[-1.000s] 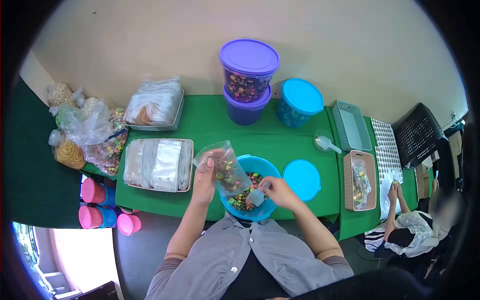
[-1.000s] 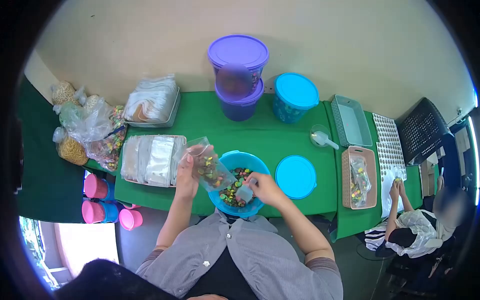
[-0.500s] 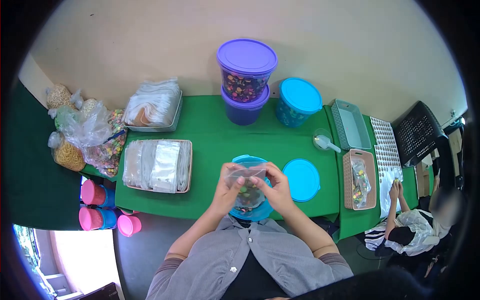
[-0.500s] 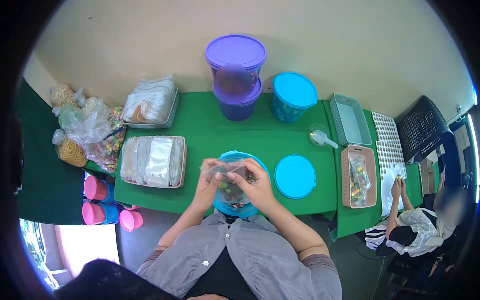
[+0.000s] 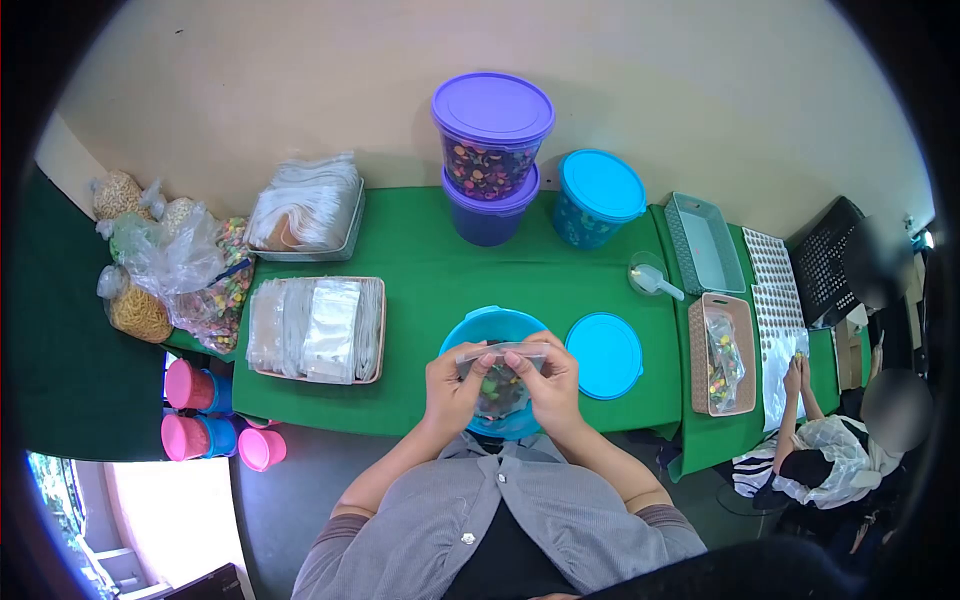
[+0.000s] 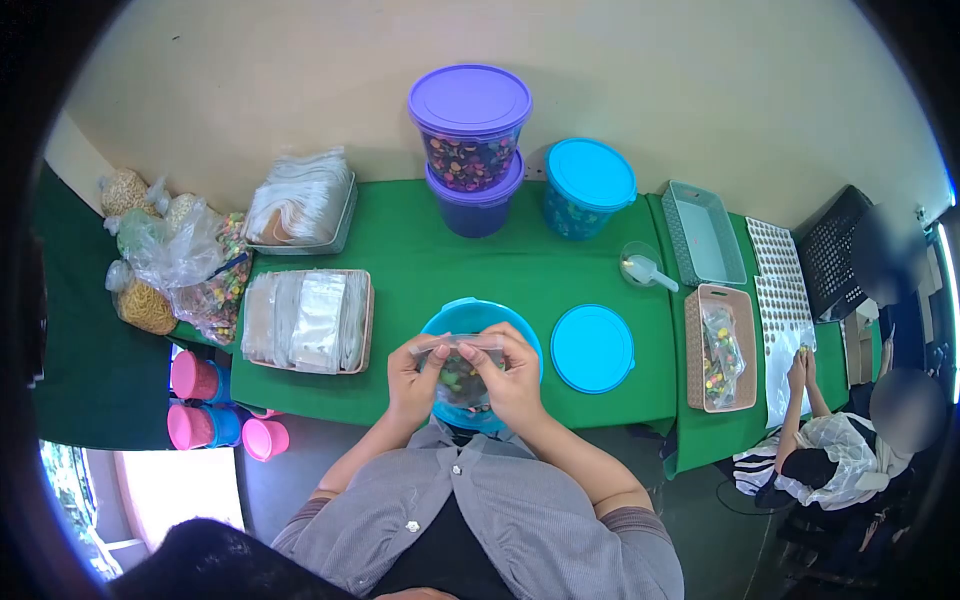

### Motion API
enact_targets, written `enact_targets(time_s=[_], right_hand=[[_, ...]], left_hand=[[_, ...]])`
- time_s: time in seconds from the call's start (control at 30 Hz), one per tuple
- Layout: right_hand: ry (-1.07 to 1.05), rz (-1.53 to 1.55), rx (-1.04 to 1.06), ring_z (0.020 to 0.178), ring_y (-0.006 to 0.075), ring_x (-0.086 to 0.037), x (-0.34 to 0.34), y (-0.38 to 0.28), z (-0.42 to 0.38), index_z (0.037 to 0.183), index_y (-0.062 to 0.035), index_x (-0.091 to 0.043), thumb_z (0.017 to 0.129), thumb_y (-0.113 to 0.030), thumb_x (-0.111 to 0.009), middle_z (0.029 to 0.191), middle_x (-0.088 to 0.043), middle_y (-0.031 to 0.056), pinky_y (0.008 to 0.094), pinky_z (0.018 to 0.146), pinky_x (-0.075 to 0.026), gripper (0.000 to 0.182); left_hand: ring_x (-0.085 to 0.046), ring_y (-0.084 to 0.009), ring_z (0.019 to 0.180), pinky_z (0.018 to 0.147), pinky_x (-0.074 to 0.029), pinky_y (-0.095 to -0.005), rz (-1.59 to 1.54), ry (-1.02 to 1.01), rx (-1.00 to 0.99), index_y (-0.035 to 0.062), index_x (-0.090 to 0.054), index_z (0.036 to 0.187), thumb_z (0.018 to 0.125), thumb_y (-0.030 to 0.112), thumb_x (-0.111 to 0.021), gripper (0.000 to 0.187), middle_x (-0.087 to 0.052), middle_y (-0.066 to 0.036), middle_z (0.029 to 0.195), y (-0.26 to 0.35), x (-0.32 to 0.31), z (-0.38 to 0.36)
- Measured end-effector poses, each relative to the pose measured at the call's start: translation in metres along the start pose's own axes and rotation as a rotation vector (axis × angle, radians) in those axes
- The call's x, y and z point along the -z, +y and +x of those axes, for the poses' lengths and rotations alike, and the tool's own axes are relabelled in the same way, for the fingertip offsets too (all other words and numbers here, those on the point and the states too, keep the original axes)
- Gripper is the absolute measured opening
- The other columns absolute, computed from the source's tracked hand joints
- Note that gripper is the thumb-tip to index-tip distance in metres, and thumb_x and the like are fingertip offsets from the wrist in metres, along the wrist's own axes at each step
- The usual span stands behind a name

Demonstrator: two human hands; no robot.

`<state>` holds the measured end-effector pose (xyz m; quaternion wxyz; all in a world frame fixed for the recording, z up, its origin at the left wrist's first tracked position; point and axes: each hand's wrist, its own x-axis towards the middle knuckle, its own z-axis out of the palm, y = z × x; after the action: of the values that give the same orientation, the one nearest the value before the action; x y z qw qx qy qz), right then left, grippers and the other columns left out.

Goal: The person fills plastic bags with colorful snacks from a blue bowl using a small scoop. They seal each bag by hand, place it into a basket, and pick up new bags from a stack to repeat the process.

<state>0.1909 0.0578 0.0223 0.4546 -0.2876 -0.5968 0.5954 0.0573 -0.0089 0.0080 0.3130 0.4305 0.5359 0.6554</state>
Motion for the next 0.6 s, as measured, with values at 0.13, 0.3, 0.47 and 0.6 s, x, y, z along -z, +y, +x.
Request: enact_targets(time_s=[0.13,0.3,0.47,0.6], right_hand=[[-0.068,-0.089,0.019,0.077,0.0120,-0.055,0.013,-0.013,0.002,0.097,-0.0017,-0.073,0.092,-0.016,-0.065,0.085,-0.059,0.0041,0.0250,0.068,-0.044,0.017],[-0.126,-0.136,-0.026,0.080,0.0122,-0.055,0.028,-0.013,0.004,0.102,-0.0019,-0.072,0.097,-0.022,-0.058,0.086,-0.061,0.0051,0.0269,0.073,-0.044,0.025],[-0.041,-0.648,0.353,0.090,0.0217,-0.053,0.028,-0.008,-0.004,0.118,-0.0047,-0.067,0.096,-0.025,-0.056,0.101,-0.057,0.0091,0.0326,0.082,-0.043,0.031],[-0.160,-0.654,0.400,0.098,0.0269,-0.050,0.021,-0.007,-0.011,0.126,-0.0070,-0.062,0.093,-0.032,-0.060,0.108,-0.053,0.0116,0.0375,0.088,-0.041,0.041]], left_hand=[[-0.066,-0.0161,0.090,0.099,-0.046,-0.0366,0.053,-0.113,-0.030,-0.0026,-0.068,0.106,0.097,0.025,-0.058,0.030,-0.072,-0.010,0.091,0.004,0.009,0.003],[-0.067,-0.0186,0.091,0.102,-0.042,-0.0367,-0.025,-0.203,0.148,-0.0015,-0.064,0.117,0.100,0.030,-0.053,0.038,-0.071,-0.011,0.100,0.002,0.013,0.008],[-0.043,-0.0283,0.133,0.110,-0.032,-0.0405,0.012,-0.318,-0.019,0.0018,-0.014,0.152,0.089,0.046,-0.063,0.091,-0.030,-0.020,0.153,-0.008,-0.002,0.011],[-0.022,-0.0283,0.144,0.113,-0.027,-0.0400,-0.188,-0.499,-0.073,0.0034,0.003,0.153,0.088,0.041,-0.065,0.101,-0.006,-0.016,0.161,-0.021,-0.023,0.000]])
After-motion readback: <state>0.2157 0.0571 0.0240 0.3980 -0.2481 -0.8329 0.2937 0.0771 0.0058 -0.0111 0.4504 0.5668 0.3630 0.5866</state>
